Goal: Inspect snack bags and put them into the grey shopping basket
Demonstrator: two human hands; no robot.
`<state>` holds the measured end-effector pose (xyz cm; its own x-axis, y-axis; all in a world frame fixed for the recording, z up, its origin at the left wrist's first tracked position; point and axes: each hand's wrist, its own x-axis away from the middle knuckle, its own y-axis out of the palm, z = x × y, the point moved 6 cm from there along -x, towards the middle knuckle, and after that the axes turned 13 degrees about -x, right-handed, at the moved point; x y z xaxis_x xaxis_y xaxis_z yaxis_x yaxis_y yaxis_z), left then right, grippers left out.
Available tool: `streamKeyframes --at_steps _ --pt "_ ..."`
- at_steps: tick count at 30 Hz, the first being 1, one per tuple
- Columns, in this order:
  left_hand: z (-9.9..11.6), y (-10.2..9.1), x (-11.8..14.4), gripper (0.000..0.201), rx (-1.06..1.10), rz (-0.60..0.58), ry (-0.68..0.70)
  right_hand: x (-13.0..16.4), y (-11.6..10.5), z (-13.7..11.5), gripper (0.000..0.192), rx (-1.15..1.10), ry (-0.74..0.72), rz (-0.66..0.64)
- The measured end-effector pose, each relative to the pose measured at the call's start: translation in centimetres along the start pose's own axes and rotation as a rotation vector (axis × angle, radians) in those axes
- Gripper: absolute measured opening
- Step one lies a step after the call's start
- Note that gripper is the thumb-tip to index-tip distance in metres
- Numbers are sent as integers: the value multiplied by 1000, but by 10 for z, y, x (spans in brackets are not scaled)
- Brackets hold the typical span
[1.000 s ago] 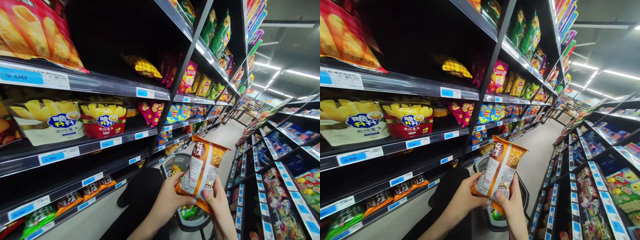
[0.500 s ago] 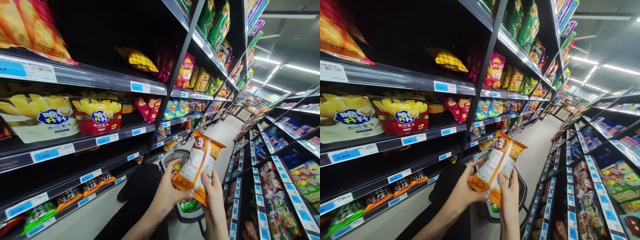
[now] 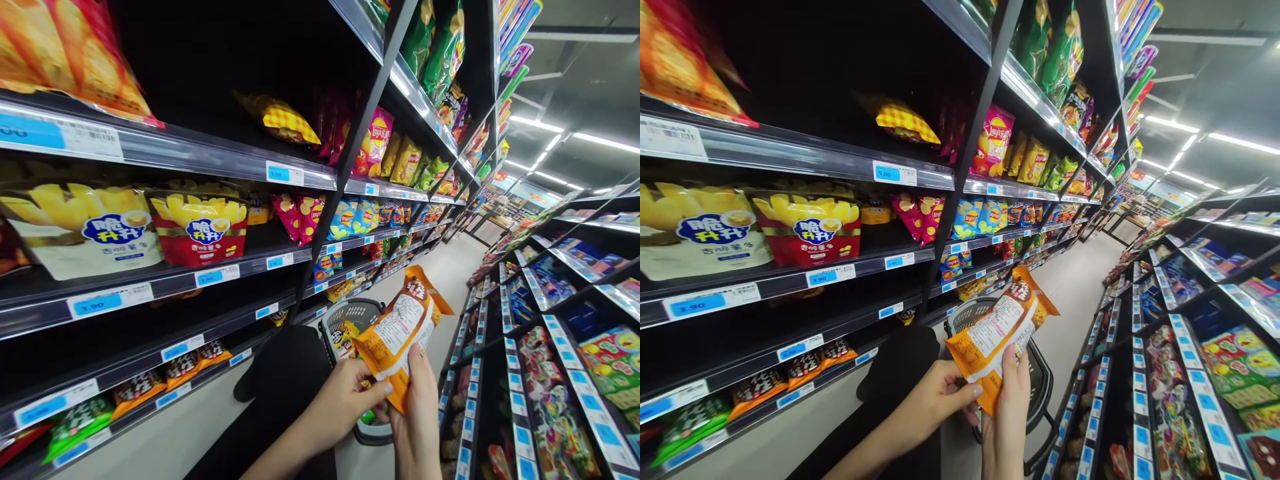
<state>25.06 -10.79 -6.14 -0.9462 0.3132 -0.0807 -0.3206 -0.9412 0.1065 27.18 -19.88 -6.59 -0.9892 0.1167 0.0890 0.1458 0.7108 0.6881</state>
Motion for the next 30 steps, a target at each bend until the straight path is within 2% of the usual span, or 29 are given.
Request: streamKeyframes --at_steps 4,8,11,16,18,21,23,25,27,30 --pt "6 -3 2 29 -66 -48 85 -1 3 12 40 -22 194 -31" --pt "13 -7 5 22 -157 10 239 -4 3 9 47 -1 151 -67" --pt "14 -10 6 22 -134 71 288 1 4 6 51 20 128 -130" --pt "13 -11 6 27 -74 126 283 18 7 11 54 67 115 -295" --pt "14 -12 6 27 -95 140 281 22 2 12 54 101 88 -283" --pt "15 -13 7 25 -136 162 264 21 -9 8 42 307 19 -220" --pt "13 -12 6 26 -127 112 213 21 -15 5 39 476 -8 -220" --pt "10 -13 4 28 -140 80 154 21 -18 5 43 593 6 -238" --pt "10 -20 3 29 -226 144 132 23 -20 10 47 660 34 -254" --pt "12 -33 2 27 -348 305 156 26 -19 21 50 663 21 -238"
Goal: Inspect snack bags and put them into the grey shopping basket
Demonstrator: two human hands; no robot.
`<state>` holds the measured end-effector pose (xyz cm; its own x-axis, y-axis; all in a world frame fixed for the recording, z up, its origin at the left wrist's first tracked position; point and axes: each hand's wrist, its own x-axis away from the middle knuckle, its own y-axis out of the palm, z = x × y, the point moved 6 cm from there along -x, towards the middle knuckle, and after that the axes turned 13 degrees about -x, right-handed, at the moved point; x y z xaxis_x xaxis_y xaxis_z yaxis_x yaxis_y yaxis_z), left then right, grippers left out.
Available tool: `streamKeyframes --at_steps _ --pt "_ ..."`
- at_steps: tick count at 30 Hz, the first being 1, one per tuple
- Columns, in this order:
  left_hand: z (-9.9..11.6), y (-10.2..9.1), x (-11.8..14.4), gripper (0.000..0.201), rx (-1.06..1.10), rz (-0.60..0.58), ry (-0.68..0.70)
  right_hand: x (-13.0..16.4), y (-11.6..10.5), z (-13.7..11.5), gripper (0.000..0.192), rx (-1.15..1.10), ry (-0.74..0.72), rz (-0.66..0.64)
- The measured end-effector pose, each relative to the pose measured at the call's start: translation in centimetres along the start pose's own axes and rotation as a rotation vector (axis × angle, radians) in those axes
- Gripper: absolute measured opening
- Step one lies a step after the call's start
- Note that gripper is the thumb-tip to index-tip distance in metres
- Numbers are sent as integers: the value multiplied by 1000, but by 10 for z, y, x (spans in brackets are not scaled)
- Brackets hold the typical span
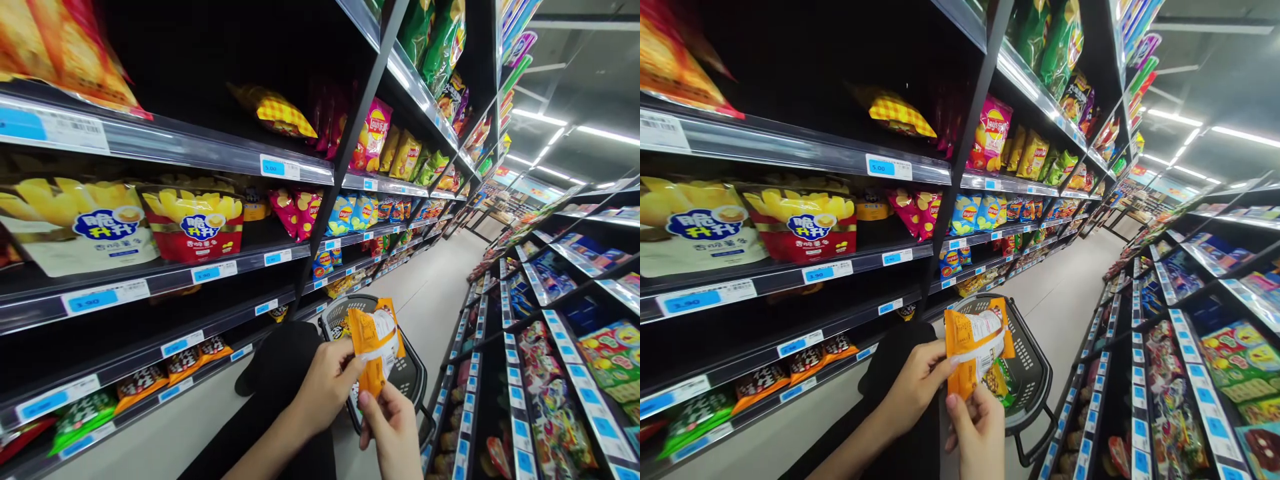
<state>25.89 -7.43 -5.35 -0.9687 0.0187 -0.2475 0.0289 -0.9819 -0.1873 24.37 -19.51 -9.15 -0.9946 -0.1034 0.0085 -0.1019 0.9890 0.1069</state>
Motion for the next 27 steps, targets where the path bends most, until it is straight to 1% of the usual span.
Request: streamKeyframes --at_steps 2,5,7,9,11,12,14,15,16,17,18,20,21,22,25,27 --pt "-4 -4 -3 26 29 58 -17 2 8 8 52 -25 -7 27" --pt "-11 -6 -6 26 79 96 -28 8 22 26 55 -50 22 38" --pt "-10 -9 -6 27 23 124 -4 16 26 35 55 -41 68 -5" --pt "-3 -11 -5 28 -73 116 40 23 23 33 52 0 95 -85" --pt "7 -11 -4 27 -167 50 108 25 9 13 46 65 34 -126" --pt "13 -10 -3 25 -208 3 144 22 -2 -4 42 104 -41 -111" --pt "21 -8 -1 22 -279 -91 198 12 -26 -45 27 237 -276 4" --pt "23 -6 1 21 -314 -134 215 6 -33 -64 22 318 -383 36" --pt "25 -3 2 22 -351 -175 228 0 -36 -78 26 391 -447 34" --pt "25 1 4 24 -391 -209 240 -6 -33 -86 31 460 -469 -20" --pt "24 5 6 25 -431 -228 254 -11 -29 -90 31 512 -455 -96" --pt "24 11 9 28 -498 -221 293 -16 -19 -87 22 562 -382 -225" --pt "24 12 10 28 -514 -209 311 -16 -17 -84 19 563 -356 -233" --pt "25 12 11 27 -515 -197 322 -14 -18 -82 20 547 -350 -194" --pt "27 5 11 25 -466 -211 317 -8 -33 -78 23 453 -387 23" --pt "28 -1 10 24 -437 -230 300 -5 -43 -74 24 395 -402 110"
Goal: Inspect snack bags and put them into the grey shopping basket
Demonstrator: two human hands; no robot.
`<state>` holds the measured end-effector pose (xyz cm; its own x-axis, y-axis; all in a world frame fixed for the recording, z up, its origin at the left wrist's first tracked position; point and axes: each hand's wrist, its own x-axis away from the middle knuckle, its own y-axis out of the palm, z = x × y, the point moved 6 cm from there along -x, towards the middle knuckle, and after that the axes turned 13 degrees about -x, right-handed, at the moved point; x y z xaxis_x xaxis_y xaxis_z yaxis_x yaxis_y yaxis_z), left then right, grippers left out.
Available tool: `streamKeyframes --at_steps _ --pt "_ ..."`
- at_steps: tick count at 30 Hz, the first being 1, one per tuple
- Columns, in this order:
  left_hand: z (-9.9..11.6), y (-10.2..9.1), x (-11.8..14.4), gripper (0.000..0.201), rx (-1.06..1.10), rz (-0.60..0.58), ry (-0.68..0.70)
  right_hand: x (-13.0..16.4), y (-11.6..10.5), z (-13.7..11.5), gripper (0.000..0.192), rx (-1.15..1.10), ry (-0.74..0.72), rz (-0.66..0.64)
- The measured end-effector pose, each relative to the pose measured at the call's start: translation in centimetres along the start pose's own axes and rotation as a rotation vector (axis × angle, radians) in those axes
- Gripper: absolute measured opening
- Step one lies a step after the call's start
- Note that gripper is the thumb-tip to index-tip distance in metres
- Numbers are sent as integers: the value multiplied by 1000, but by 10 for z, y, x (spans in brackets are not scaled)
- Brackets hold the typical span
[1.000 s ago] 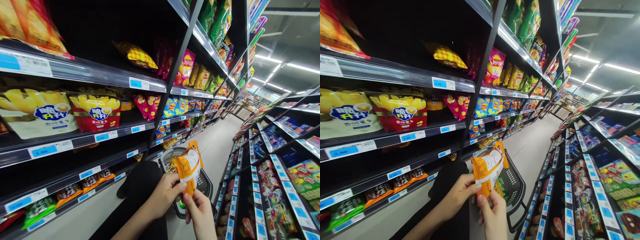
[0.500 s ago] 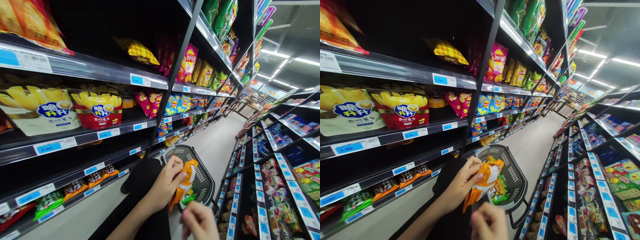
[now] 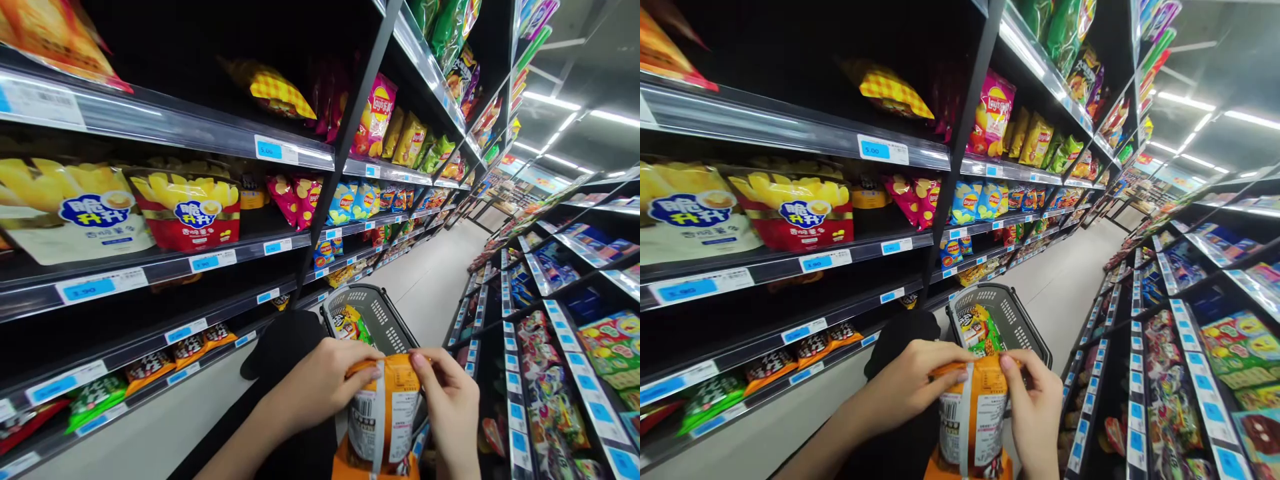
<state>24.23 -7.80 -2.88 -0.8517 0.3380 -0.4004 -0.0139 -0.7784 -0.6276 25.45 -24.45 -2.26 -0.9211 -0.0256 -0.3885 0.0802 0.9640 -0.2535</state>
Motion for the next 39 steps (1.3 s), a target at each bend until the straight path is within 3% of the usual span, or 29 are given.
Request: streamKeyframes --at_steps 6,12,14,18,21,27,31,35,37,39 --pt "-12 -9 -1 36 160 74 -176 7 -3 14 24 -92 27 92" --pt "-27 2 1 37 589 114 -376 17 1 22 23 -206 74 159" --pt "-31 4 1 36 727 157 -433 16 5 22 24 -257 110 117" --pt "-29 6 3 34 831 194 -485 11 18 20 24 -331 239 -109" --pt "-24 9 2 31 814 176 -469 12 23 21 23 -312 294 -187" --pt "-31 18 0 45 721 116 -462 17 12 22 29 -136 198 25" --pt "-25 5 -2 47 391 100 -318 16 4 17 33 -29 151 23" --pt "-11 -4 -1 42 113 104 -138 15 -2 15 31 2 133 -75" --pt "-12 -2 0 43 119 113 -169 17 -2 18 29 -9 120 -97" --pt "-20 0 2 44 187 154 -288 21 -5 25 28 -31 120 -56"
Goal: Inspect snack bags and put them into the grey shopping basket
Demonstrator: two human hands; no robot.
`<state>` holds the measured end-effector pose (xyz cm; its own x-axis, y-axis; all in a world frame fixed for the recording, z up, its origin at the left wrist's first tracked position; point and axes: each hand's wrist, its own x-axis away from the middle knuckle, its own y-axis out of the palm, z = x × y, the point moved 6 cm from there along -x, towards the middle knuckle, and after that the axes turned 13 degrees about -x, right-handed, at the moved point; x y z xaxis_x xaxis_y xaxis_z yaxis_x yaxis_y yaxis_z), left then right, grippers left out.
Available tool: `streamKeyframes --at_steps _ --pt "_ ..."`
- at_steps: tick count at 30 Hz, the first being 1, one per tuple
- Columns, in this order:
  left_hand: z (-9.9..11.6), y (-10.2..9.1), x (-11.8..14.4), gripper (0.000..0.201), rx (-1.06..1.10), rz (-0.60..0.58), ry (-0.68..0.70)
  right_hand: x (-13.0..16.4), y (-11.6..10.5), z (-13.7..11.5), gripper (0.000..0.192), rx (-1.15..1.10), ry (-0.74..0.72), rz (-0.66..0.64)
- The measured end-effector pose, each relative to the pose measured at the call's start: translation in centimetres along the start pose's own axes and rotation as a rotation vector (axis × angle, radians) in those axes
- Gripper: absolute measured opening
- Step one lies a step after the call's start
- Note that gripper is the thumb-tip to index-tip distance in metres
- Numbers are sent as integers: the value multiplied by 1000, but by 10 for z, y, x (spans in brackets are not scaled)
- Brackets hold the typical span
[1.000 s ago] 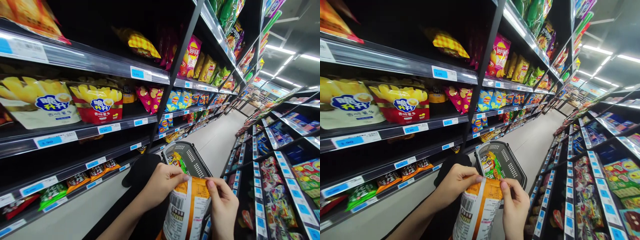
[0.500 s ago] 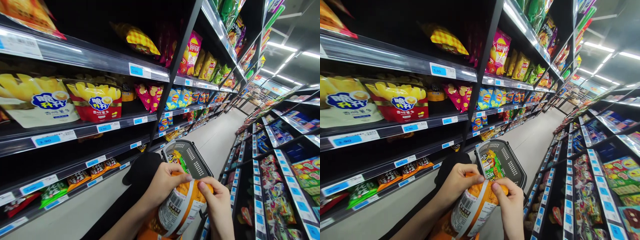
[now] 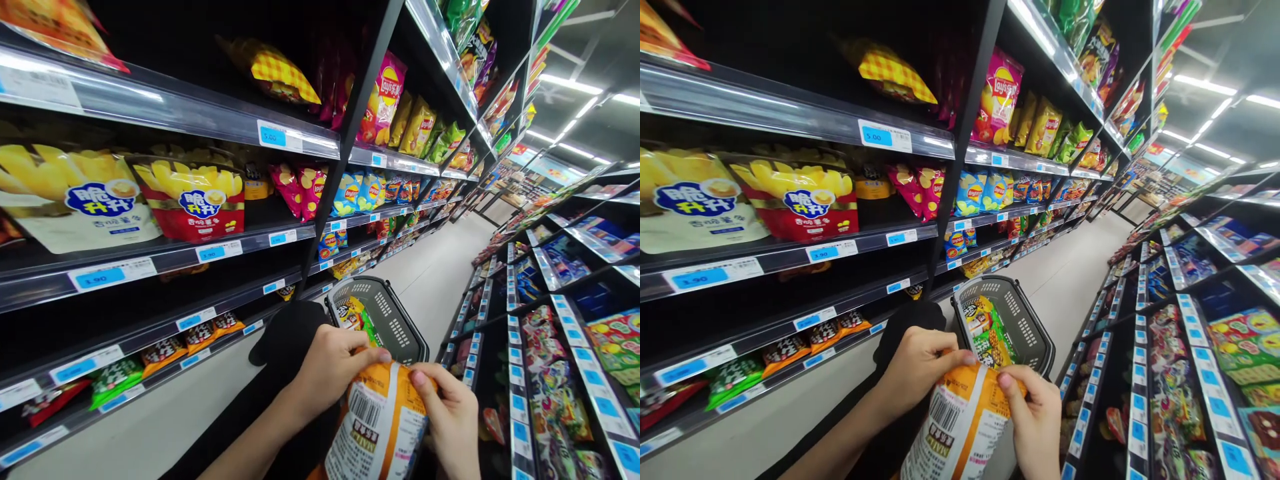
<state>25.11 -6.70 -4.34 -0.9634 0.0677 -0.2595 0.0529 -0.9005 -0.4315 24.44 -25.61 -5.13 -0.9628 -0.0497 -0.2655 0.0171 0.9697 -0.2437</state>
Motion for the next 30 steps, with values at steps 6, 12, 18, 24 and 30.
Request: streamKeyframes --at_steps 6,12,18,24,30 --pt "-6 12 -6 21 380 -299 -67 10 -16 29 28 -161 84 198" --pt "-3 14 -5 27 250 -53 -43 6 -11 11 26 -2 6 28" --pt "13 25 5 25 -102 111 172 6 16 -24 16 276 -203 -226" --pt "10 29 9 24 -205 164 159 8 35 -35 20 420 -394 -212" --pt "13 30 3 25 -143 71 97 13 29 -23 34 536 -422 61"
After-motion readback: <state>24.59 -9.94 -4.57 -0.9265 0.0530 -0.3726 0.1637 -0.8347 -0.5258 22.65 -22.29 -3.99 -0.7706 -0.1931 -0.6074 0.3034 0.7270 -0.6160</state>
